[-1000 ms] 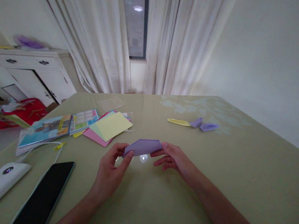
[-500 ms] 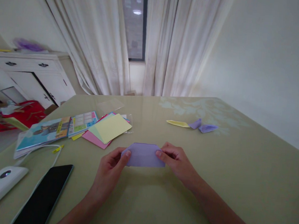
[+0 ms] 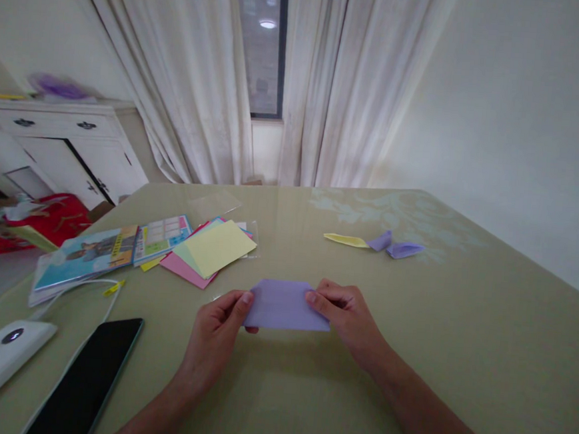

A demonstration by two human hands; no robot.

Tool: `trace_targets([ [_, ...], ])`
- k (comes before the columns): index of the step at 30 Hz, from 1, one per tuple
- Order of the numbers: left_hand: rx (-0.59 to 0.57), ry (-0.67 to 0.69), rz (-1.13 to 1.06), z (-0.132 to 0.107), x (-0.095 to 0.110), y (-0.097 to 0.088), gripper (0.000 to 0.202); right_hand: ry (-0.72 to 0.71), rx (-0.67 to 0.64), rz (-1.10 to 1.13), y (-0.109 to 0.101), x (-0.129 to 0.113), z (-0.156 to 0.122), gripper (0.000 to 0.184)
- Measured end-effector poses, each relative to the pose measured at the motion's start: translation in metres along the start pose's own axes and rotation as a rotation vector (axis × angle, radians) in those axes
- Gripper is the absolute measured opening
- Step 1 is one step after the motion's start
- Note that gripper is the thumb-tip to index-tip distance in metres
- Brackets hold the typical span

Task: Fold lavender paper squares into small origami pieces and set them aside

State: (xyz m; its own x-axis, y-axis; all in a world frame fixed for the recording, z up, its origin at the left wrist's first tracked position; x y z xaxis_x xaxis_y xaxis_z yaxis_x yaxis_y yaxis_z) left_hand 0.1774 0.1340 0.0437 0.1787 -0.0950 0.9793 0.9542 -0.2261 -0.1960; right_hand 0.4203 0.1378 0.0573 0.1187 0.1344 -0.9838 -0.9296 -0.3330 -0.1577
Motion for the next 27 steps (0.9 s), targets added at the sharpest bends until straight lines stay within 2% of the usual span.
trace_targets([
  [9,-0.006,-0.042,0.005,-0.004,-0.001,0.003,0.051,0.055,0.01,0.075,0.002,0.006,0.001,0.059],
  [14,-0.047,0.021,0.084,-0.005,0.006,0.006,0.053,0.126,0.01,0.118,0.0,0.011,-0.001,0.056],
  [17,-0.032,0.044,0.105,-0.006,0.006,0.006,0.057,0.153,-0.002,0.093,-0.001,0.012,0.0,0.059],
  [20,-0.033,0.045,0.103,-0.006,0.005,0.006,0.057,0.147,-0.018,0.02,-0.004,0.007,0.001,0.053],
  [23,-0.122,0.051,0.163,-0.006,0.006,0.011,0.052,0.116,-0.046,-0.114,-0.005,-0.003,0.001,0.036],
  [27,-0.313,0.112,0.279,-0.01,0.009,0.028,0.045,0.082,-0.246,-0.235,0.014,-0.012,-0.004,0.031],
])
Point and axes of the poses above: each hand's wrist, its own z-axis towards the middle knuckle, its own y-axis out of the palm, x = y × z, the point moved 5 cm from there along z, towards the middle knuckle, and after that the axes turned 14 degrees about -x, right-handed, at the moved point
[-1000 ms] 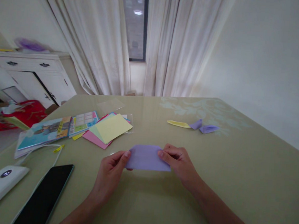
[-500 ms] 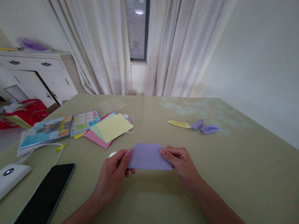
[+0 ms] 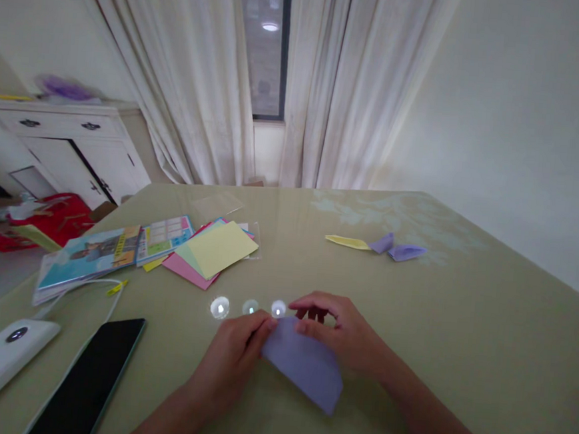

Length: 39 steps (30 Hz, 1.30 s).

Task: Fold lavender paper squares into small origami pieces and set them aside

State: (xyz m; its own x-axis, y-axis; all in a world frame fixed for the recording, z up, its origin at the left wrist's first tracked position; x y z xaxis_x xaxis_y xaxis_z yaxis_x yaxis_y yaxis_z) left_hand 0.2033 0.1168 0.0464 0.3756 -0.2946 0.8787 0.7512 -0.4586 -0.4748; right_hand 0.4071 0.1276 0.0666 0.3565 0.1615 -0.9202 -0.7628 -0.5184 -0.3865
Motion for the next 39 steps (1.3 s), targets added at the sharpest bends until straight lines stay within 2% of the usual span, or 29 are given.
trace_targets([
  [3,-0.02,0.013,0.009,-0.002,0.001,0.008,0.04,0.004,-0.025,-0.012,0.013,-0.004,-0.001,0.018],
  [6,0.103,-0.04,-0.179,-0.004,-0.005,0.006,0.026,0.027,0.095,0.015,0.015,-0.003,0.0,0.022],
  [9,0.252,-0.054,-0.424,-0.004,-0.009,-0.001,0.035,0.027,0.197,0.048,0.011,0.0,-0.001,0.026],
  [12,0.281,-0.034,-0.535,-0.002,-0.005,-0.006,0.035,-0.057,0.232,0.059,0.009,-0.005,-0.003,0.025],
  [17,0.218,0.029,-0.523,-0.003,0.007,-0.006,0.029,-0.148,0.23,0.099,0.01,-0.011,-0.007,0.025],
  [21,0.211,0.04,-0.498,-0.005,0.006,-0.003,0.024,-0.133,0.226,0.109,0.012,-0.009,-0.008,0.024],
  [28,0.222,-0.023,-0.496,-0.003,-0.002,-0.003,0.026,-0.088,0.229,0.052,0.012,-0.01,-0.007,0.023],
  [34,0.156,0.02,-0.498,-0.002,0.004,0.0,0.025,-0.076,0.184,0.024,0.019,-0.012,-0.009,0.024],
  [36,0.198,-0.006,-0.494,-0.003,0.001,-0.003,0.029,-0.029,0.134,0.081,0.02,-0.007,-0.007,0.028],
  [39,0.374,-0.084,-0.55,-0.006,-0.013,-0.012,0.034,0.018,0.075,0.186,0.017,0.001,-0.003,0.04],
])
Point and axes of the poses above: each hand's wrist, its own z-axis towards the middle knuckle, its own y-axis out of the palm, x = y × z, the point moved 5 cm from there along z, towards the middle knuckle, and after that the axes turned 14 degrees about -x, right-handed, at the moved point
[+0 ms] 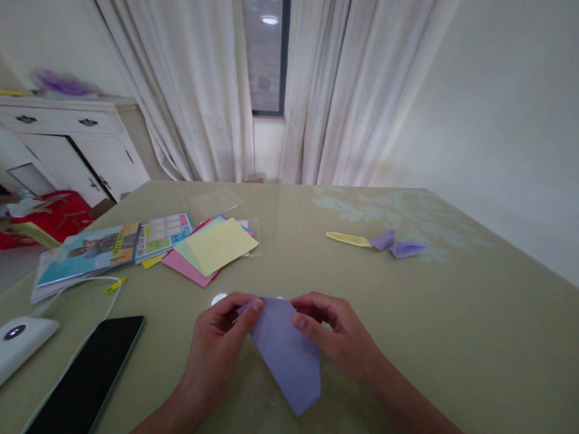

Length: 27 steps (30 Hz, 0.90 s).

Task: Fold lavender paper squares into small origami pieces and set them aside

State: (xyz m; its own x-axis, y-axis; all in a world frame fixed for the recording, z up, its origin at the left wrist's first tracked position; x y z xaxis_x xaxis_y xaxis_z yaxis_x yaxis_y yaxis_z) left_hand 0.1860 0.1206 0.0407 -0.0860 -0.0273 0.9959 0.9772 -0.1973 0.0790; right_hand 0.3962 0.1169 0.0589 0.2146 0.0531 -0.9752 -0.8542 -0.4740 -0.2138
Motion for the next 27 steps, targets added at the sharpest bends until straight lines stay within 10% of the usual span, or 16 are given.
trace_targets([
  [4,0.199,0.006,-0.159,0.004,-0.01,-0.015,0.04,0.051,-0.032,0.054,-0.008,0.009,0.006,0.036],
  [15,0.271,-0.002,-0.289,0.005,-0.01,-0.013,0.047,0.037,-0.04,0.121,-0.005,0.009,0.007,0.028],
  [27,-0.003,0.118,0.105,-0.005,0.004,0.003,0.029,-0.094,-0.038,-0.078,0.009,-0.006,0.0,0.027],
])
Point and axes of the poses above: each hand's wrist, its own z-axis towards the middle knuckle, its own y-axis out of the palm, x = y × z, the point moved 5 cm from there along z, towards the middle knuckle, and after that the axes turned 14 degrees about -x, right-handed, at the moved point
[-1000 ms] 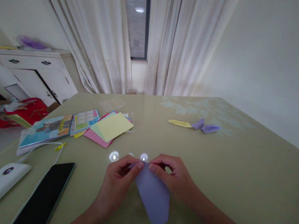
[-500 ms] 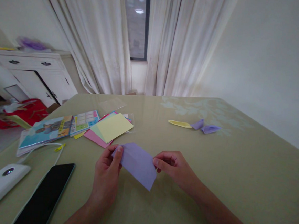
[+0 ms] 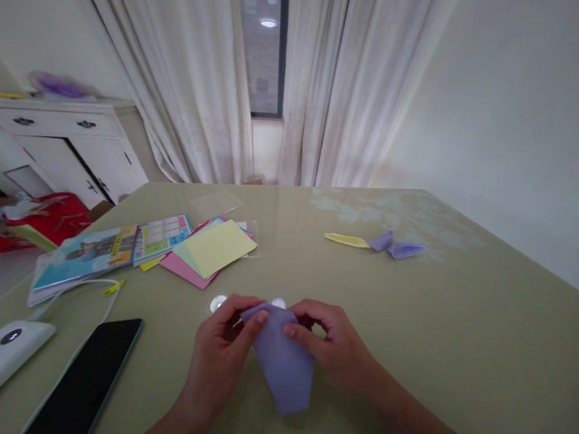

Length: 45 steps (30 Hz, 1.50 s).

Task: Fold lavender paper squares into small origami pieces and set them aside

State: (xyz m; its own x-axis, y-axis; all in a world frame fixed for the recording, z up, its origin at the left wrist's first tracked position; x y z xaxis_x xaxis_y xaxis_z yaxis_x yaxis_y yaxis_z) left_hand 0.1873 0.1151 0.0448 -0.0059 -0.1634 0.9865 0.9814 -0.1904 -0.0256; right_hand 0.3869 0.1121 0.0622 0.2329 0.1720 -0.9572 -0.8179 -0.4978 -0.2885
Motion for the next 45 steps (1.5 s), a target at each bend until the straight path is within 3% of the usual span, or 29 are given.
trace_targets([
  [7,0.076,0.02,-0.121,0.001,0.0,0.003,0.034,0.024,0.22,0.027,0.005,0.009,-0.002,0.029],
  [14,0.049,-0.007,-0.074,0.0,0.001,0.003,0.027,0.003,0.219,0.027,0.003,0.003,-0.005,0.028],
  [20,-0.061,-0.013,-0.044,-0.005,0.0,0.011,0.021,0.037,0.208,0.08,0.004,0.006,-0.003,0.028],
  [24,-0.089,0.046,0.026,-0.01,0.006,0.012,0.018,0.056,0.208,0.096,0.005,0.008,-0.002,0.029],
  [27,-0.18,0.097,0.037,-0.009,0.013,0.014,0.027,0.058,0.216,0.076,0.004,0.007,-0.003,0.029],
  [32,-0.245,-0.078,-0.185,-0.003,0.0,0.017,0.028,0.065,0.15,0.091,0.004,0.004,-0.003,0.031],
  [38,-0.473,-0.226,-0.402,-0.005,-0.013,0.031,0.04,0.089,0.046,0.105,0.005,0.001,0.001,0.033],
  [45,-0.435,-0.239,-0.477,-0.007,-0.014,0.034,0.035,0.063,0.105,-0.032,0.001,0.0,-0.002,0.033],
])
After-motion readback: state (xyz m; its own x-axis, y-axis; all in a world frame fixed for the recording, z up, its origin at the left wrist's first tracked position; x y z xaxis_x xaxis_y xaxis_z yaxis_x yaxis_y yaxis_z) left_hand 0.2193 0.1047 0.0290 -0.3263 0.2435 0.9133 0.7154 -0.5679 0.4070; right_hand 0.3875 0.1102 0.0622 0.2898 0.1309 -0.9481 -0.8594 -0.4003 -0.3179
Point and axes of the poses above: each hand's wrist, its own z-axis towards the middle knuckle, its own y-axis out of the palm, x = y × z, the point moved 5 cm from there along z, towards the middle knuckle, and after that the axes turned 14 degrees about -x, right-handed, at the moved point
